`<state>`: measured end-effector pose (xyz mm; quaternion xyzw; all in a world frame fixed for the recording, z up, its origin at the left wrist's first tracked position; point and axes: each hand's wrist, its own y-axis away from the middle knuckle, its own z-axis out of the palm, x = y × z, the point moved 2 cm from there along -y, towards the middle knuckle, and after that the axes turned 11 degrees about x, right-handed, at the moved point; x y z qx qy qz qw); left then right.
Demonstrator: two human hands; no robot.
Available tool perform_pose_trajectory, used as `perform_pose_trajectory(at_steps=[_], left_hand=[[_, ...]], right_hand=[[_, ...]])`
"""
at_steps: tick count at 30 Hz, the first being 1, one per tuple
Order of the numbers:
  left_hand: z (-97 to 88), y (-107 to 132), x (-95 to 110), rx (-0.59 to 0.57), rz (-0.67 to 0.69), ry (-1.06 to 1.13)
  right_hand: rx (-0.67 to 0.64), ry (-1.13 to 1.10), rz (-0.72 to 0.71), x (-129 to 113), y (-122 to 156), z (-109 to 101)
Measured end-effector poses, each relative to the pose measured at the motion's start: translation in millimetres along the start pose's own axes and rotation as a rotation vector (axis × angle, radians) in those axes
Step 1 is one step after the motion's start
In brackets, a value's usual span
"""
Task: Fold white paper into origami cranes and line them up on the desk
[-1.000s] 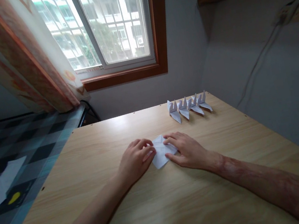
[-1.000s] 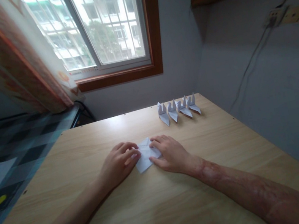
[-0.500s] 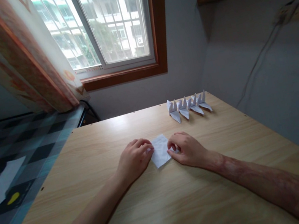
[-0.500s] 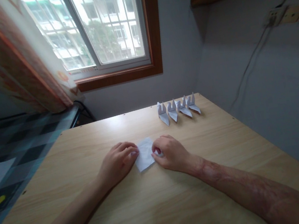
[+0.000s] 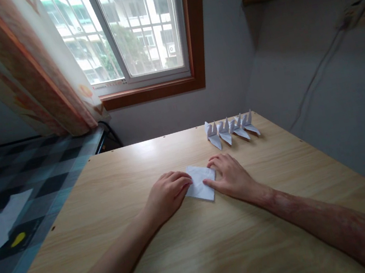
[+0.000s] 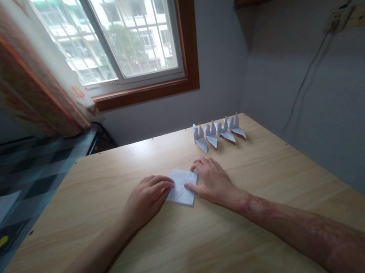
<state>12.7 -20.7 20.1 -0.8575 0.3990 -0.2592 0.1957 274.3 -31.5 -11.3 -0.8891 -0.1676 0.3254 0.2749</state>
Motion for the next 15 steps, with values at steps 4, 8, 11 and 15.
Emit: perform_pose_trajectory(at_steps=[4, 8, 11, 15], left_hand=[[0.0, 0.1, 0.6, 0.012, -0.027, -0.010], [-1.0, -0.7, 4.1, -0.014, -0.029, -0.045], [-0.7, -0.1, 3.9, -0.020, -0.022, -0.061], [2.1, 1.9, 0.8, -0.011, -0.001, -0.039]], right_hand=[[-0.001, -0.016, 0.016, -2.6, -1.6, -2.0], [0.014, -0.068, -0.006, -5.6, -2.7, -3.6], [0.017, -0.106, -0.012, -6.8, -2.0, -4.2], [0.013, -0.139, 0.012, -6.3, -0.2, -3.2]])
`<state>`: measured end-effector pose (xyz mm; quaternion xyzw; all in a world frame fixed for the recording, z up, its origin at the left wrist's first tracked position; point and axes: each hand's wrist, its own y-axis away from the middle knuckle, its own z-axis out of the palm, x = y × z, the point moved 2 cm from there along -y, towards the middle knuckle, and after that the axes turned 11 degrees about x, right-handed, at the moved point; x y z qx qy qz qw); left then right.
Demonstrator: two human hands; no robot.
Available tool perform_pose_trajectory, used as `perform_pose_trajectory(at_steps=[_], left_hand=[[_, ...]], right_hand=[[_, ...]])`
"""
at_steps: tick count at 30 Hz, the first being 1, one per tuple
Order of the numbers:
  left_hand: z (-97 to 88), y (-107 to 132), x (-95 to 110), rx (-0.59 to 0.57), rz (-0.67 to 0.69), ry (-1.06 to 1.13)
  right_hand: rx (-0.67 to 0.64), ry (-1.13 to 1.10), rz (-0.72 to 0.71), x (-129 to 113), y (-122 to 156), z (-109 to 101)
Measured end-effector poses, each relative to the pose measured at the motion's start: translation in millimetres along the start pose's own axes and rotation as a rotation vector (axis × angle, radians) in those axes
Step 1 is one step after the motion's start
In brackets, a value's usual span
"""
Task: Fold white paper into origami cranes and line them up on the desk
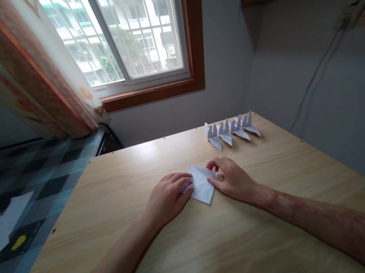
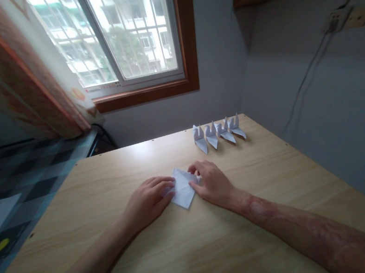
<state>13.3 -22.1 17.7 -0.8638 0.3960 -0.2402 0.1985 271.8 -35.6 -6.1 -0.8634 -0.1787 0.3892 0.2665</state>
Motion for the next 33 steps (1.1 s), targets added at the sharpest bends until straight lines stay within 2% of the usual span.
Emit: perform_pose_trajectory(at_steps=[8, 15, 22, 33], left_hand=[[2.3, 0, -1, 0.024, 0.045, 0.002], [3.0, 1, -3, 0.019, 0.020, -0.001], [2.4, 1, -4, 0.026, 0.012, 0.104], [5.6, 3, -9, 0.024, -0.029, 0.135]], right_hand=[[-0.037, -0.059, -0.123, -5, 0, -2], [-0.240, 0.025, -0.345, -23, 4, -2], [-0.450, 0.106, -0.283, -19, 6, 1], [-0.525, 0.151, -0.219, -7, -13, 15]])
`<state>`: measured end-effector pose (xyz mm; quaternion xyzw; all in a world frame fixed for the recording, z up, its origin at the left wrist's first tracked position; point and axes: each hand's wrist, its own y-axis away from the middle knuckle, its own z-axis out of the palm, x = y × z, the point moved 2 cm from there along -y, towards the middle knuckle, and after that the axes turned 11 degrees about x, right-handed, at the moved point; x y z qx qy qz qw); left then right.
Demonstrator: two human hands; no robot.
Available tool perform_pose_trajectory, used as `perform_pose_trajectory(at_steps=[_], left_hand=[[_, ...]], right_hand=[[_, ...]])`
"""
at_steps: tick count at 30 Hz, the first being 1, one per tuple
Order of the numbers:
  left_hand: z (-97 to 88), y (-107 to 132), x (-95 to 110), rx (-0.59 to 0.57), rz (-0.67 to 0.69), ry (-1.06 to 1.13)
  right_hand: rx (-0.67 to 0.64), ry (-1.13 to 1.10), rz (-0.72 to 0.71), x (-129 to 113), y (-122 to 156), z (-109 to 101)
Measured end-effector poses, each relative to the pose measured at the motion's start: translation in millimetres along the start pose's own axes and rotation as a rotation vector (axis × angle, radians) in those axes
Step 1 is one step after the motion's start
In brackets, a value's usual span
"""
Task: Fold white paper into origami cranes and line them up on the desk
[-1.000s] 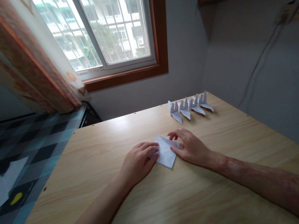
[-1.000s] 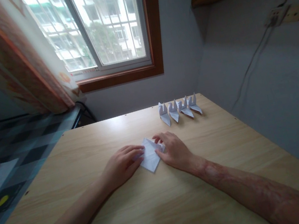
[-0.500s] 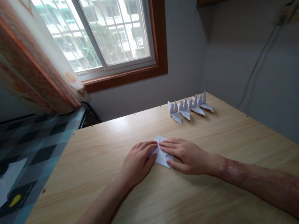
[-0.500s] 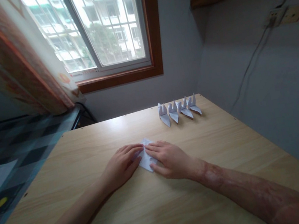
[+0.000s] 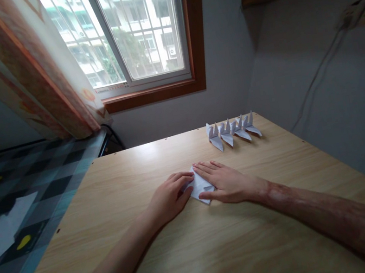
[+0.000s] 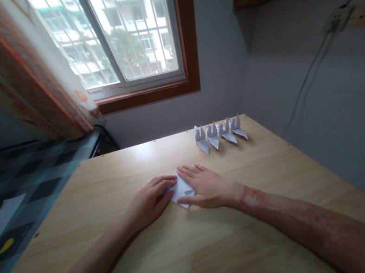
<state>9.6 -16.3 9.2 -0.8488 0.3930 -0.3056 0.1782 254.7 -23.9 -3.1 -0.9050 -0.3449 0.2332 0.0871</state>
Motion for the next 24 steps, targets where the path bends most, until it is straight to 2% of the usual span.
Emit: perform_pose_trajectory(at_steps=[7, 15, 21, 24], left_hand=[[0.3, -1, 1, -0.004, 0.009, -0.025], [-2.0, -3, 2, 0.004, 0.018, -0.124], [-7.0, -1, 6, 0.138, -0.097, -0.305], [-8.0, 1, 8, 0.158, -0.088, -0.307]], right_hand=[[-0.028, 0.028, 0.025, 4, -11, 1], [0.036, -0.008, -0.039, 1, 21, -9], [0.143, -0.008, -0.049, -4, 25, -13], [0.165, -0.006, -0.057, -4, 23, -12]])
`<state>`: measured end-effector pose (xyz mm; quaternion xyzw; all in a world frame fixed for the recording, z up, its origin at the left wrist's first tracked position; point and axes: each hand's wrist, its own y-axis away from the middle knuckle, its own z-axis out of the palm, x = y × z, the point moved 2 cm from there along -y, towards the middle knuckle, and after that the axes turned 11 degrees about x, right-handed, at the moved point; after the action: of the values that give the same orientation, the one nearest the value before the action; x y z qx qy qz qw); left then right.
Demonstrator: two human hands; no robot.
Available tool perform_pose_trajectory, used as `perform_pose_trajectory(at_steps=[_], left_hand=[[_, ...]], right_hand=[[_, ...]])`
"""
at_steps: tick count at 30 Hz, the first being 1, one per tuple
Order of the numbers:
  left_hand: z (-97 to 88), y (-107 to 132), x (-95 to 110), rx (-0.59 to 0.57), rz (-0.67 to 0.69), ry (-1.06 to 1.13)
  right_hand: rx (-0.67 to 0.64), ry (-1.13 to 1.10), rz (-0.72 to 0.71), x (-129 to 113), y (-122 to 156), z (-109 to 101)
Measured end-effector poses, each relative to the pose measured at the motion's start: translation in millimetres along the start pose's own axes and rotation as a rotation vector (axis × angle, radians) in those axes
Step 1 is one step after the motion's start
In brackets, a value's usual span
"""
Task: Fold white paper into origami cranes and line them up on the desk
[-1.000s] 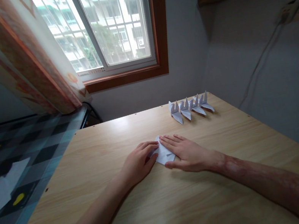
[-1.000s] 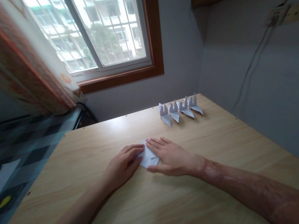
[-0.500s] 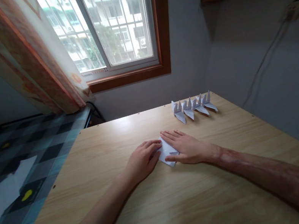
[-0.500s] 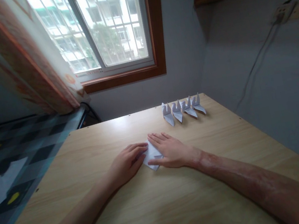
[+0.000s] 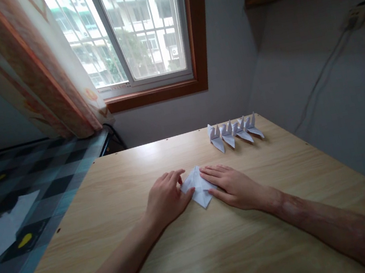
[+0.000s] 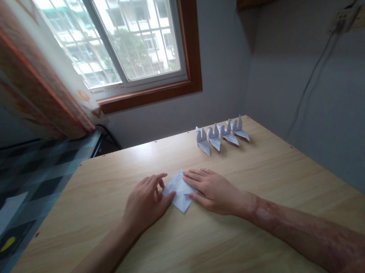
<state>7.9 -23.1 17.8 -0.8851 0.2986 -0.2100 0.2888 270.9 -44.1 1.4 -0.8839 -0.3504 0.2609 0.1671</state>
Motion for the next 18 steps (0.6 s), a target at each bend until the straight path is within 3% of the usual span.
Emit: perform_pose_trajectory(at_steps=[10, 14, 18], left_hand=[[-2.0, 3.0, 6.3, -0.006, 0.099, 0.308], [-2.2, 2.4, 9.4, -0.101, 0.112, 0.438], [1.6, -1.8, 6.7, -0.147, 0.114, 0.372]], right_hand=[[-0.026, 0.012, 0.006, 1.3, -0.9, 0.8], [-0.016, 0.004, 0.008, 1.2, -1.3, 0.3], [-0.005, -0.009, -0.015, 0.7, -1.7, -1.0]])
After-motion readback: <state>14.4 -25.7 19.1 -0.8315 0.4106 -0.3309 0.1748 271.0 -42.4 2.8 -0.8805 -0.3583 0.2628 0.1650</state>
